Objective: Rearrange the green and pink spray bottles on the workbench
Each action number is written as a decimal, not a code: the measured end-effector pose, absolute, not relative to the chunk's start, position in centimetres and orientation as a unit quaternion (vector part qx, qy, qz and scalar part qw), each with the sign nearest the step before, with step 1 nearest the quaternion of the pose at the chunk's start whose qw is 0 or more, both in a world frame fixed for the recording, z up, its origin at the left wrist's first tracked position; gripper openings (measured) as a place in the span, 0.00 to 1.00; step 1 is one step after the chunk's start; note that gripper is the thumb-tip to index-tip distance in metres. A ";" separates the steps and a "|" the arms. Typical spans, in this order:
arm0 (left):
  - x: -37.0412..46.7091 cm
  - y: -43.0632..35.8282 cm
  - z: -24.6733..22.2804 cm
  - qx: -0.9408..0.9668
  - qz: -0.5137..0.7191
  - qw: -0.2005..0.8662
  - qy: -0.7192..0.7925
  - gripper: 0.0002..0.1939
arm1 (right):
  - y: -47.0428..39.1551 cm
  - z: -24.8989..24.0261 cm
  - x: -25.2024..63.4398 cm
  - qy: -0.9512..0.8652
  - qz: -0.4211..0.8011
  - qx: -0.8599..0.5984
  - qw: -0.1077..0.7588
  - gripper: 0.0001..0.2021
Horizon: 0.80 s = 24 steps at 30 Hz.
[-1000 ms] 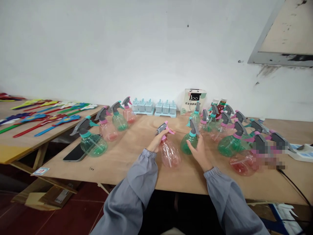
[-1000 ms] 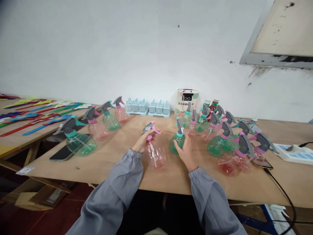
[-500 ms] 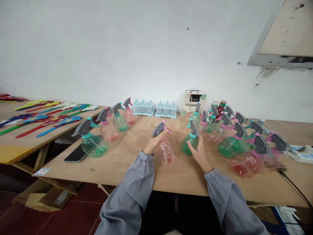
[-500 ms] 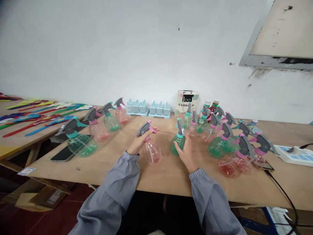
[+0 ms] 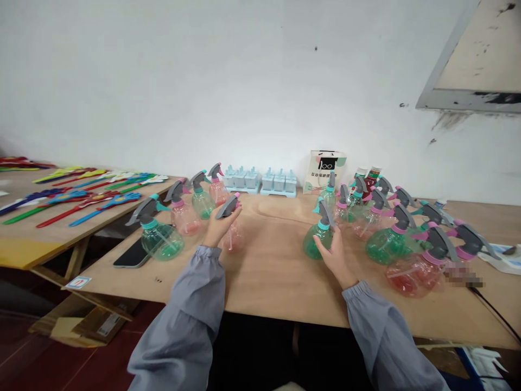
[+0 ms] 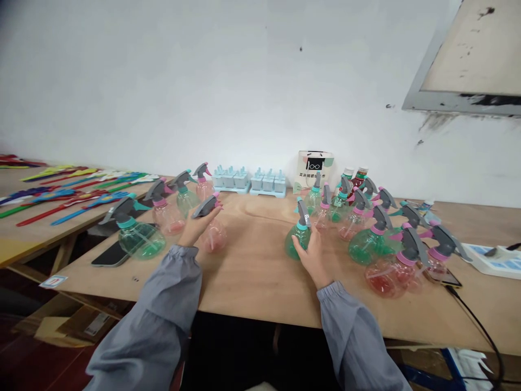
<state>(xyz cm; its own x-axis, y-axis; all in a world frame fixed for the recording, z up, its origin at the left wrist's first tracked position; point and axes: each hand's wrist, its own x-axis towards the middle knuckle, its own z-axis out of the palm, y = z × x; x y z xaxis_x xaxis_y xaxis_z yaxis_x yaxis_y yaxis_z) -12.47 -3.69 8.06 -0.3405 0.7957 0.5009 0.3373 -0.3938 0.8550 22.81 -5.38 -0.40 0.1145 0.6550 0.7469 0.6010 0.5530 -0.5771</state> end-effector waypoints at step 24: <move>-17.0 -0.6 4.6 0.599 0.375 0.055 0.705 0.36 | -5.4 -0.6 22.4 -0.652 0.046 -0.461 0.600 0.31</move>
